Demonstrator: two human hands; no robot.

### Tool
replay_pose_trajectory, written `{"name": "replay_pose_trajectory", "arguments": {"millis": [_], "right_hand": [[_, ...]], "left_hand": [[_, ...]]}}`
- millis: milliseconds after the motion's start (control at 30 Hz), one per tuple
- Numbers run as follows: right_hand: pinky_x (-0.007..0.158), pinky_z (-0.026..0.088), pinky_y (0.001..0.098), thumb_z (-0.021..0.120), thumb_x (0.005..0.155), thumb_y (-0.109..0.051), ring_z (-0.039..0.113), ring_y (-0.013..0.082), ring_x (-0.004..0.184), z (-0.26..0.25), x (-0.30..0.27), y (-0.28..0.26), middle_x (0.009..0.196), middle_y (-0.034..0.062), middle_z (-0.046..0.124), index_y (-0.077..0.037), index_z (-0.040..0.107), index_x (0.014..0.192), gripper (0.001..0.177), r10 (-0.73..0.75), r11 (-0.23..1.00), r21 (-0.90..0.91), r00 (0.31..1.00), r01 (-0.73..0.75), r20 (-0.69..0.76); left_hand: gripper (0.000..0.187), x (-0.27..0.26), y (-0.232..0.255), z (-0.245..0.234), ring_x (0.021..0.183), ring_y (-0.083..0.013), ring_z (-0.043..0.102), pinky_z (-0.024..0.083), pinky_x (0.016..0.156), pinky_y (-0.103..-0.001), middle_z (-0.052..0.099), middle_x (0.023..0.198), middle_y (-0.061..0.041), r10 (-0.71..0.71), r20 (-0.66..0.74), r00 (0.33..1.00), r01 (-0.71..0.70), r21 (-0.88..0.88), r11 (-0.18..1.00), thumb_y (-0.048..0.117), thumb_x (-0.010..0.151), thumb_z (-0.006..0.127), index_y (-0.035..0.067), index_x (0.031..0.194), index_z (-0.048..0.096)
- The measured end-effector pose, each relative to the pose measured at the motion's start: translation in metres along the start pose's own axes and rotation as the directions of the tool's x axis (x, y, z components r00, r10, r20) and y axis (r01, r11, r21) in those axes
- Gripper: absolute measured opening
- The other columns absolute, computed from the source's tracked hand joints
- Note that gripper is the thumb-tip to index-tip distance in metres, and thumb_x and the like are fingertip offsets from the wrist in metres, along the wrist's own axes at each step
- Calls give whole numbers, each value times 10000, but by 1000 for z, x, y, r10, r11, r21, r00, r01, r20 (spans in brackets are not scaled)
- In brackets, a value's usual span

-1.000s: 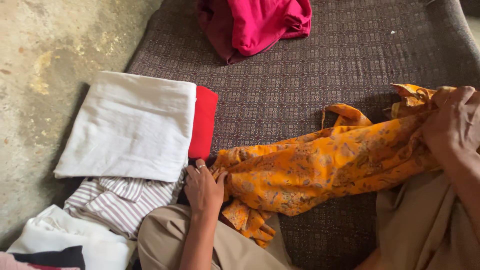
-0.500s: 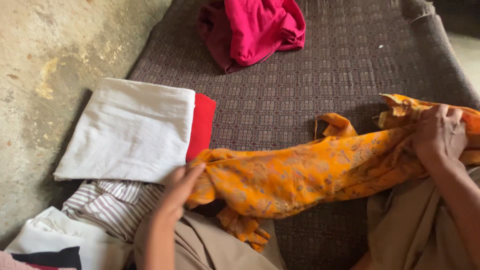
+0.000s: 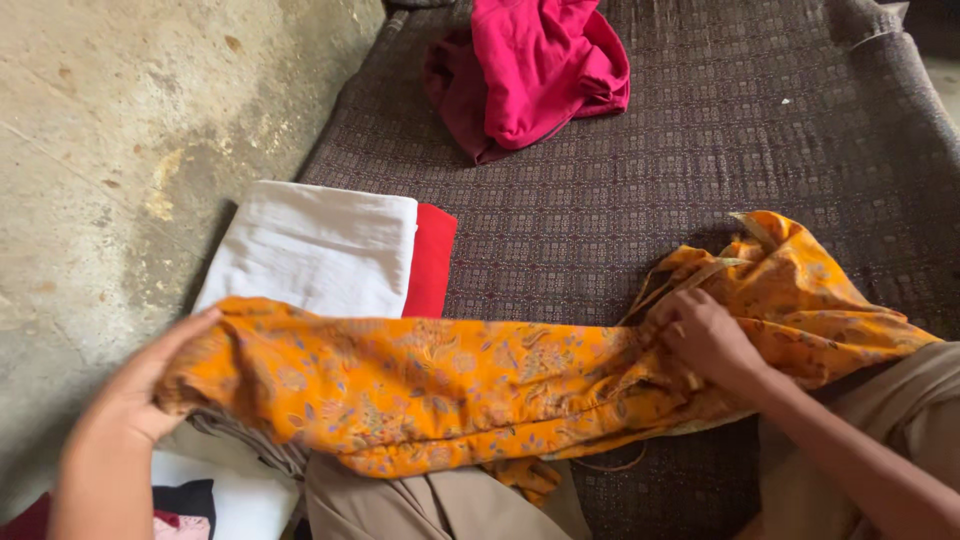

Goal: The person folds a red t-shirt, then a pair of white trousers, and finally a yellow patterned scarf on a woven mat. Each item is smoothed and folded into a neat stack.

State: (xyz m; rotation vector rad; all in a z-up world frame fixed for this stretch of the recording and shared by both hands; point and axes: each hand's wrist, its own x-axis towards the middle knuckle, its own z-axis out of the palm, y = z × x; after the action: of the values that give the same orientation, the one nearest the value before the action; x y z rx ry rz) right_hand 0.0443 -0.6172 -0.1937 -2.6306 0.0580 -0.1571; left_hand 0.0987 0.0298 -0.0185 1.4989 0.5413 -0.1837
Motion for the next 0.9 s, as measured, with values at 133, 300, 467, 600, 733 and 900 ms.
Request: {"name": "replay_pose_trajectory", "arguments": {"millis": [133,300,467,600,733,900], "right_hand": [[883,568,464,718,881,-201,665,351,1057,-2,-8,-14,1182,109,627,-108,676,1098,240,51,997,-57,998,-49,40],[872,574,443,792,801,-238,694,308,1010,-22,-9,-3,1101,108,680,-115,719,1004,248,-44,990,132,999,47,-28],[856,564,439,795,782,-203,694,305,953,-17,-10,1,1050,105,699,-110,719,986,237,-38,992,121,999,42,-39],[881,539,453,790,786,-180,672,337,982,-9,-12,0,1012,132,690,-107,725,985,222,-46,998,48,998,49,-52],[890,532,461,760,758,-126,662,354,1011,-7,-17,9,973,132,700,-96,724,935,184,-114,990,61,981,125,-160],[914,522,471,736,780,-103,657,369,1025,-9,-15,24,962,156,717,-87,732,954,175,-97,991,67,974,112,-205]], "left_hand": [[443,19,-51,-29,711,-224,601,441,573,-414,700,959,-73,98,-224,970,-4,387,922,399,865,814,102,1185,735],[376,-23,-51,-3,880,-252,586,453,772,-416,653,1013,-104,799,-223,558,-307,839,449,238,849,820,29,1135,694],[339,-101,-59,117,1224,-306,597,487,1090,-439,655,1222,-132,945,251,208,-466,875,-130,-27,807,653,49,1137,668],[170,-122,-105,250,1373,-355,547,409,1211,-506,626,1352,-159,693,720,-17,-872,328,-363,170,951,654,27,1040,679],[529,-136,-157,313,1442,-401,442,287,1211,-541,504,1510,-230,494,869,-21,-922,175,-346,376,945,633,-8,1308,618],[623,-117,-163,306,1344,-384,482,334,1145,-526,524,1428,-227,556,810,184,-872,396,-289,434,964,635,-11,1394,563]]}}
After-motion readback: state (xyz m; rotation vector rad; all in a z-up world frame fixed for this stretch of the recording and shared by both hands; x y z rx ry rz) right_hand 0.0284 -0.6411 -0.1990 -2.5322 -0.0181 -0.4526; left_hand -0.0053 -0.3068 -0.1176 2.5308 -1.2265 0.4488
